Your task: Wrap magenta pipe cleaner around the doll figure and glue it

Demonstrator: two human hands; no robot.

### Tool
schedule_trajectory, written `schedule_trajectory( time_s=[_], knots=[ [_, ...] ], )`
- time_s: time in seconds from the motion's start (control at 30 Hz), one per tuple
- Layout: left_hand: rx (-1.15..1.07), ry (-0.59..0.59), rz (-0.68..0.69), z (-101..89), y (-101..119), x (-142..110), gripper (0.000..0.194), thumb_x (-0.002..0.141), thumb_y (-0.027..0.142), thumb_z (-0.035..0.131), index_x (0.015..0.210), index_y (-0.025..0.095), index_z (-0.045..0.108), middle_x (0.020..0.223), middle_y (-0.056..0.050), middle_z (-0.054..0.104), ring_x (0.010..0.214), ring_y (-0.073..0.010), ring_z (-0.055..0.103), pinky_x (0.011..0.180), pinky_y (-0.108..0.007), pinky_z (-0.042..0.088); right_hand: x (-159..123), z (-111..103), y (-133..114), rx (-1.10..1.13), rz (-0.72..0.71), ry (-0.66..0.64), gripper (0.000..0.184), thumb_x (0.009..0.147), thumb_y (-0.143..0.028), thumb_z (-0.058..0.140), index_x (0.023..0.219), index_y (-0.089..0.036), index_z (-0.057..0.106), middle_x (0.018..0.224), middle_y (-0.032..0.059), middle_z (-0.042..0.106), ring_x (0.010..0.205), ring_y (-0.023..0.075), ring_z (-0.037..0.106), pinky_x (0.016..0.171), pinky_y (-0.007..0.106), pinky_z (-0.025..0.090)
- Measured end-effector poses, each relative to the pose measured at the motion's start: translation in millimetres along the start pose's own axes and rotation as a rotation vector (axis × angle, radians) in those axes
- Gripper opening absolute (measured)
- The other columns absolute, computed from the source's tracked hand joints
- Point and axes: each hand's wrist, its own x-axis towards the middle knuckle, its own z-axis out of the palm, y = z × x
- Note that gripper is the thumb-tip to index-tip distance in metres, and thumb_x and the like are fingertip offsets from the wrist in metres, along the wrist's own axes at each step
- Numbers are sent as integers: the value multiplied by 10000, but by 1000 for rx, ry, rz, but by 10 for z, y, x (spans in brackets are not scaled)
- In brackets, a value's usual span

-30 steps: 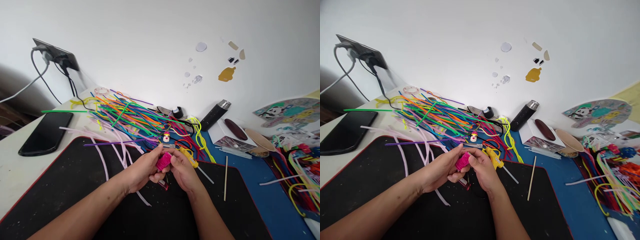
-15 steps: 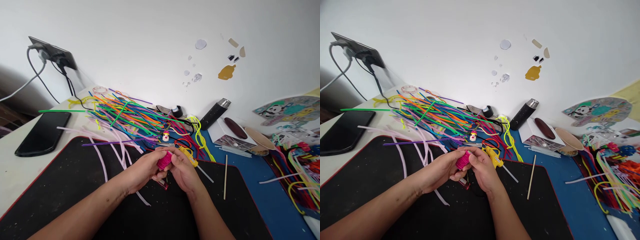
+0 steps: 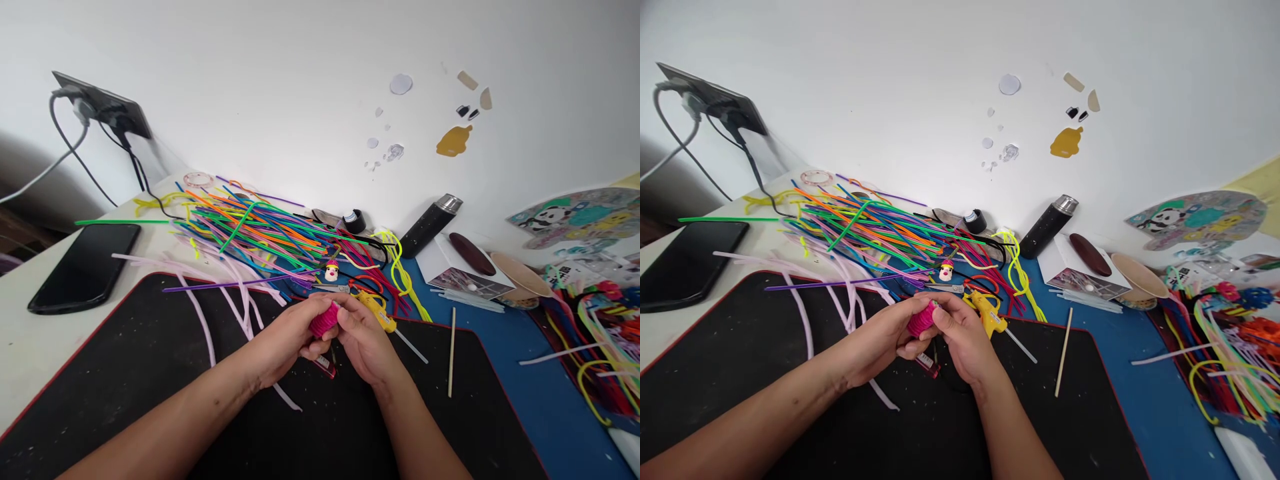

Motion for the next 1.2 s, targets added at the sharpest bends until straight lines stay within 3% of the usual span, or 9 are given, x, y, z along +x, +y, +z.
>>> schedule_trajectory(
  time_s=[0.2, 0.33, 0.43, 0.6, 0.77, 0.83, 1.03, 1.2],
  knots=[
    [10, 19, -1, -3, -8, -10, 324, 952, 484, 532, 782, 211, 496, 645, 55, 450, 499, -80, 301, 512, -270, 166, -11, 24, -16, -15, -23, 13, 309, 869, -500, 878, 1084, -279, 848, 1221, 68, 794, 890, 193, 710, 982, 362, 565],
    [4, 7, 5, -12, -21, -13, 315, 951, 472, 525, 777, 211, 496, 638, 55, 443, 502, -83, 290, 512, -272, 164, -14, 35, -19, -24, -19, 22, 321, 866, -501, 877, 1095, -277, 849, 1229, 75, 792, 944, 217, 716, 1018, 389, 559],
    [-2, 6, 9, -10, -20, -11, 318, 944, 477, 534, 772, 213, 491, 636, 54, 441, 502, -85, 287, 511, -272, 159, -16, 48, -25, -25, -24, 25, 332, 859, -508, 880, 1089, -271, 851, 1221, 81, 795, 954, 226, 717, 986, 387, 578],
    [-21, 2, 2, -8, -10, -6, 312, 942, 471, 549, 779, 210, 499, 637, 54, 437, 501, -82, 283, 516, -274, 145, -20, 56, -25, -21, -5, 30, 333, 868, -513, 874, 1094, -270, 846, 1180, 69, 792, 694, 149, 652, 876, 365, 610],
    [-97, -64, -21, -2, 17, -6, 311, 973, 475, 515, 843, 194, 545, 671, 43, 465, 504, -80, 300, 511, -273, 141, -21, 29, -12, 31, 22, 34, 361, 854, -522, 890, 1086, -250, 839, 787, 6, 732, 656, 145, 656, 779, 298, 587],
    [-125, -100, -20, 1, 35, -7, 323, 989, 485, 486, 879, 190, 554, 691, 38, 477, 511, -84, 316, 508, -271, 156, -20, 21, -14, 57, 34, 36, 362, 848, -516, 897, 1079, -245, 837, 732, -13, 695, 638, 137, 655, 727, 276, 571],
    [-110, -140, 9, -4, 56, -3, 357, 989, 517, 479, 847, 194, 529, 686, 41, 458, 520, -91, 313, 509, -274, 182, -18, 19, -38, 77, 32, 33, 354, 834, -489, 916, 1058, -227, 836, 774, -6, 702, 639, 127, 640, 704, 268, 559],
    [-119, -102, 1, 1, 48, 2, 319, 965, 480, 516, 851, 184, 554, 703, 32, 469, 534, -94, 327, 510, -267, 182, -21, -1, -36, 83, 41, 46, 358, 824, -464, 930, 1076, -228, 834, 842, 5, 725, 649, 126, 656, 707, 277, 569]
  ],
)
